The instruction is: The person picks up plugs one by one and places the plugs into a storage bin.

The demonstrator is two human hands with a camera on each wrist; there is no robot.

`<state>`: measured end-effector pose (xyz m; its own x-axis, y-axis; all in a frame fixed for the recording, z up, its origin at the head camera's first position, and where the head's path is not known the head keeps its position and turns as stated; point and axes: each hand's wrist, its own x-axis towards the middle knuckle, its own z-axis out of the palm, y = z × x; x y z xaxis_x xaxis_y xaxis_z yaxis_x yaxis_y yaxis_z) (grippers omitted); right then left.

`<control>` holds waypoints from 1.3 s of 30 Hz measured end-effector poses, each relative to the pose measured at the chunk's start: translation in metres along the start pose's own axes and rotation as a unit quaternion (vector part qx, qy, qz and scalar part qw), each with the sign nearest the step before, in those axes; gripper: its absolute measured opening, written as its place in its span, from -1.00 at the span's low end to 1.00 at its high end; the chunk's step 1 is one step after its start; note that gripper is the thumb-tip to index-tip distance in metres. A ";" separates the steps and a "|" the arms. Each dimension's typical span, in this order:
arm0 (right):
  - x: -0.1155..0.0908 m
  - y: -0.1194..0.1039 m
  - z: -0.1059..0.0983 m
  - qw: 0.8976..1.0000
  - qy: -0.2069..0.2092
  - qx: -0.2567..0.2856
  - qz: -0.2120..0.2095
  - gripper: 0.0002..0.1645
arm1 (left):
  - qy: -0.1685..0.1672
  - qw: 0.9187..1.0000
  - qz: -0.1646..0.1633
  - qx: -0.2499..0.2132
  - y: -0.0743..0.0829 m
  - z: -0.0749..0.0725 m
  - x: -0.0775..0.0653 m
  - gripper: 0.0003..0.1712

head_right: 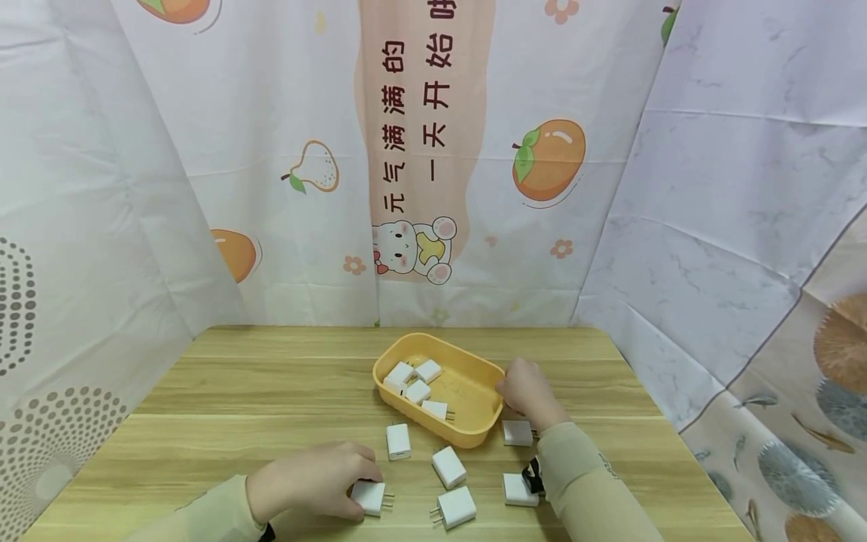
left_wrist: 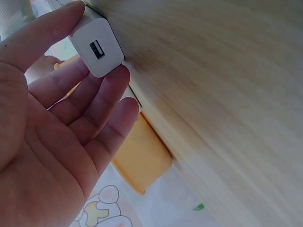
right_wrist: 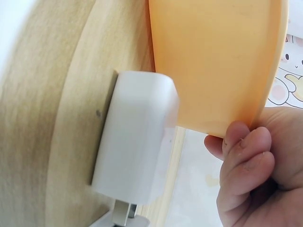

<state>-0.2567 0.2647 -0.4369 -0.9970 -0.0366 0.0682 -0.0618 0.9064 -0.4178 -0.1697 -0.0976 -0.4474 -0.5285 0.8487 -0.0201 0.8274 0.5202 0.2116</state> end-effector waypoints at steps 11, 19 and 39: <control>0.001 0.001 0.001 1.000 -0.001 -0.002 0.001 -0.57 | 0.005 1.000 0.013 -0.011 -0.003 -0.001 0.000 -0.72; 0.002 0.002 0.002 1.000 0.000 0.005 0.002 -0.57 | 0.000 1.000 0.007 -0.020 -0.004 -0.005 0.002 -0.69; 0.001 0.001 0.002 1.000 0.002 0.002 0.004 -0.59 | 0.058 0.998 -0.004 -0.032 -0.007 -0.020 0.003 -0.59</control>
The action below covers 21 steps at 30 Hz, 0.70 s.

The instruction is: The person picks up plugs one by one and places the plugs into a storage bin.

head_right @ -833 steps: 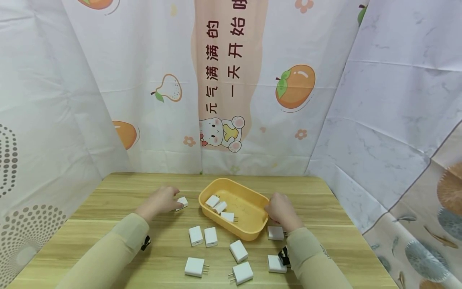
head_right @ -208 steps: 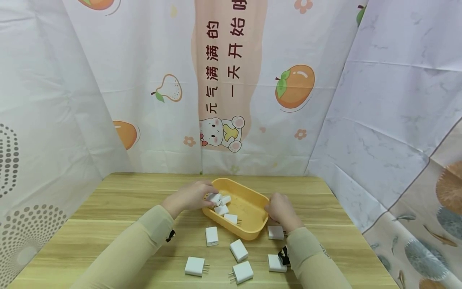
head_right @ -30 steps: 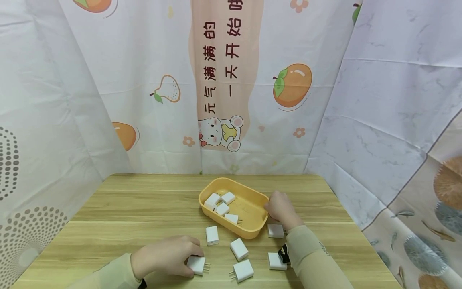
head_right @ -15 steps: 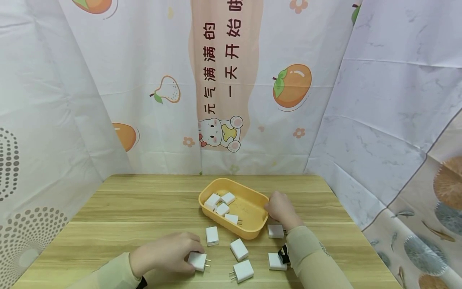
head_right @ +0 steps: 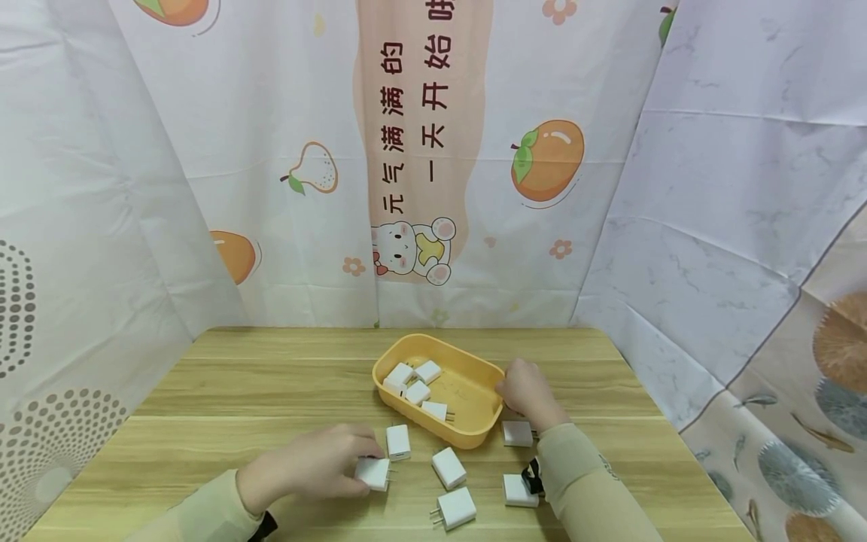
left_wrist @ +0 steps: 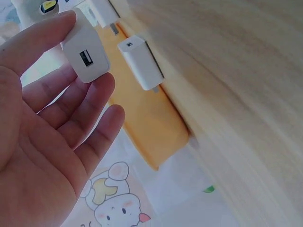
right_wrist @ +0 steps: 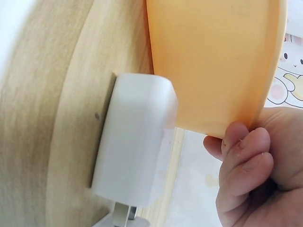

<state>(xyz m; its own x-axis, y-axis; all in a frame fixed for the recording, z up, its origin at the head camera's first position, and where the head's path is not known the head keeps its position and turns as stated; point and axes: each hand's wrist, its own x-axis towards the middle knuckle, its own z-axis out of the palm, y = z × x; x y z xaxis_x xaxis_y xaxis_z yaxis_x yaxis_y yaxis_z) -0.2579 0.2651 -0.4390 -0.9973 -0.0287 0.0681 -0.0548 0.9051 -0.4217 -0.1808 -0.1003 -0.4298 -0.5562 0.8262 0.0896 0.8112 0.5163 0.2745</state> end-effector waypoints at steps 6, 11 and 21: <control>0.000 0.000 -0.001 1.000 -0.006 0.003 -0.001 -0.58 | 0.032 0.999 0.009 -0.004 -0.002 -0.003 0.002 -0.57; -0.001 0.000 -0.001 1.000 -0.005 0.002 0.000 -0.59 | 0.066 0.998 0.020 0.006 -0.002 -0.007 0.004 -0.57; 0.000 0.002 0.000 1.000 -0.005 0.010 -0.003 -0.60 | 0.090 0.996 0.009 0.001 -0.001 -0.014 0.004 -0.57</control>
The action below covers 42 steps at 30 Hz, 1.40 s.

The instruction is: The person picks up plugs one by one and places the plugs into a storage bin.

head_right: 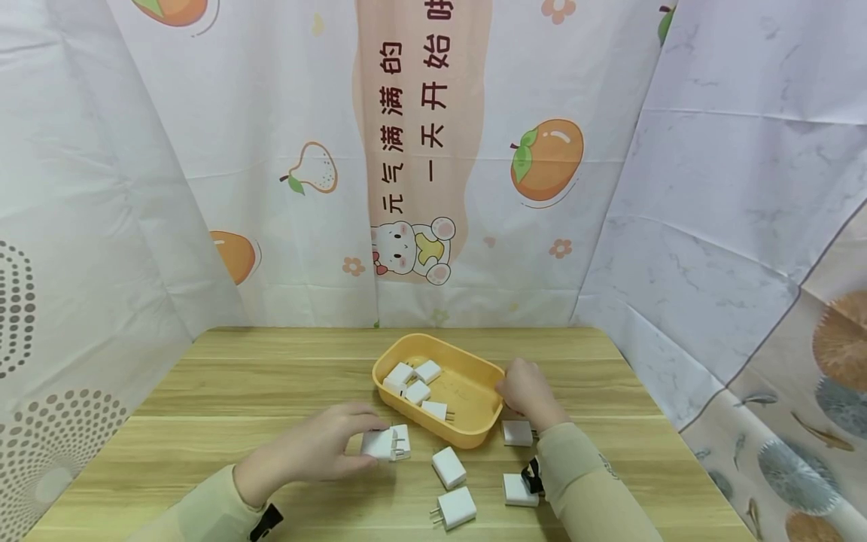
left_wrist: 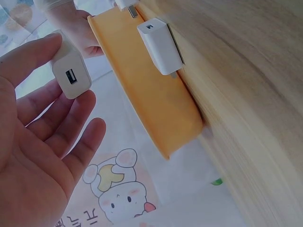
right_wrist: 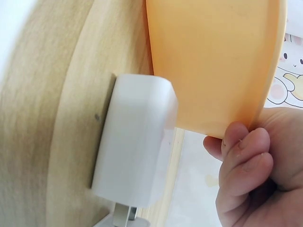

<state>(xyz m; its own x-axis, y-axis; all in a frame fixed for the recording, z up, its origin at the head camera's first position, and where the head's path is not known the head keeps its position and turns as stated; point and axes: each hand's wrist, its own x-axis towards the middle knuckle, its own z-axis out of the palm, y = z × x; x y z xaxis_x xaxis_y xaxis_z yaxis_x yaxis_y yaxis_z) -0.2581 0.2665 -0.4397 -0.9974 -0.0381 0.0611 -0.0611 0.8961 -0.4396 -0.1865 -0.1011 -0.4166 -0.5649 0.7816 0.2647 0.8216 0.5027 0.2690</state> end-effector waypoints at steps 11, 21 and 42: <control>-0.001 -0.002 -0.001 1.000 -0.002 -0.001 0.005 -0.62 | 0.016 1.000 -0.010 -0.007 -0.003 0.000 0.005 -0.60; -0.002 -0.002 -0.002 1.000 -0.003 -0.007 0.006 -0.61 | 0.037 0.999 -0.017 0.002 -0.014 0.004 0.029 -0.56; 0.002 0.000 0.001 1.000 -0.007 -0.014 0.006 -0.60 | 0.089 0.985 -0.141 -0.040 -0.034 0.006 0.079 -0.57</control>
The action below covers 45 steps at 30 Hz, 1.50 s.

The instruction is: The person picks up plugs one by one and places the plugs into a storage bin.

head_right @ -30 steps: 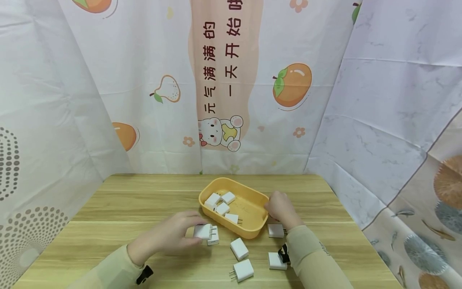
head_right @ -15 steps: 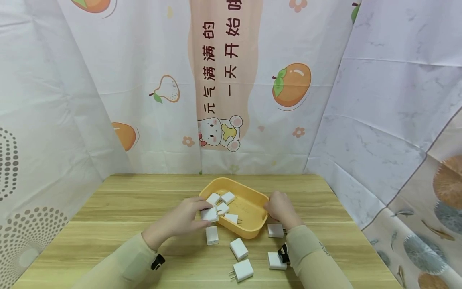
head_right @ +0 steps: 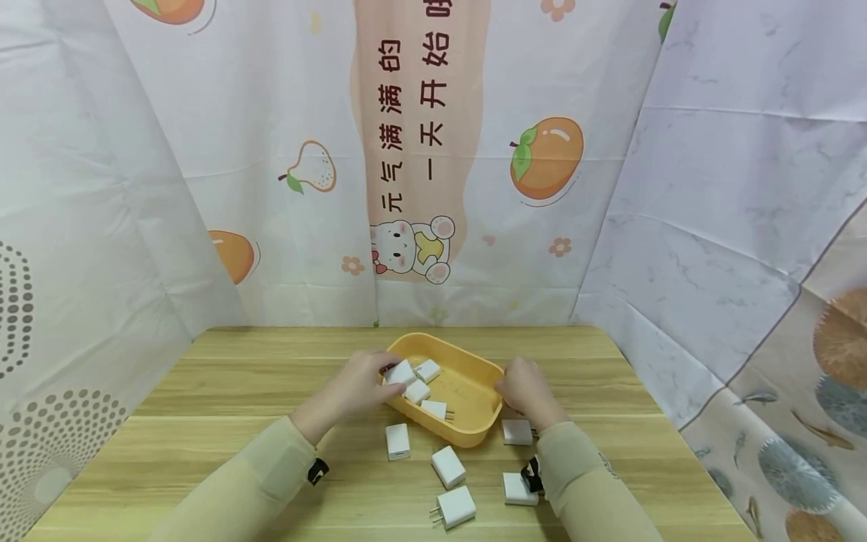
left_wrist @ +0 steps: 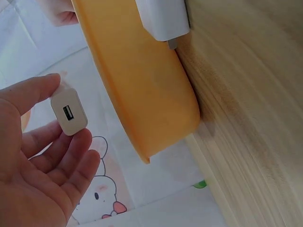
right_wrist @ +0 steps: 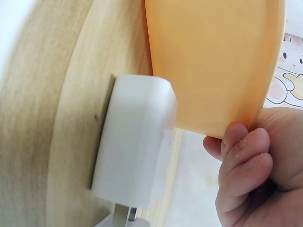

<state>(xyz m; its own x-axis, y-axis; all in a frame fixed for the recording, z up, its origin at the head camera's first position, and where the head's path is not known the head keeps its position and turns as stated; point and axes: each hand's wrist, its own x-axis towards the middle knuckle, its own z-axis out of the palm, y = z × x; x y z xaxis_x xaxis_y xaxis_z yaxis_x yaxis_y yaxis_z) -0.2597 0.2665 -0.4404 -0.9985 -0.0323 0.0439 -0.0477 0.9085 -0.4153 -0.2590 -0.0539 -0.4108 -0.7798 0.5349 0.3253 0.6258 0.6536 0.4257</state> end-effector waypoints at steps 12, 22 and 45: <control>0.000 0.001 0.000 1.000 0.011 0.000 -0.008 -0.60 | 0.034 0.997 -0.070 0.029 -0.009 0.007 0.018 -0.54; -0.002 0.000 -0.002 1.000 0.008 0.004 -0.003 -0.60 | 0.034 0.993 -0.100 0.049 -0.017 0.011 0.024 -0.53; -0.001 -0.001 -0.001 1.000 0.002 0.000 0.003 -0.62 | -0.006 0.978 -0.126 0.166 -0.025 0.031 0.047 -0.58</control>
<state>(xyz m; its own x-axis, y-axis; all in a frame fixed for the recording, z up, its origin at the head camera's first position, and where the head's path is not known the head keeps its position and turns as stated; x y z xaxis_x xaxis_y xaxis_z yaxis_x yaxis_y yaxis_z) -0.2591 0.2662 -0.4388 -0.9987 -0.0249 0.0447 -0.0413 0.9086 -0.4156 -0.3107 -0.0291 -0.4322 -0.9109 0.3389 0.2355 0.3854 0.9025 0.1922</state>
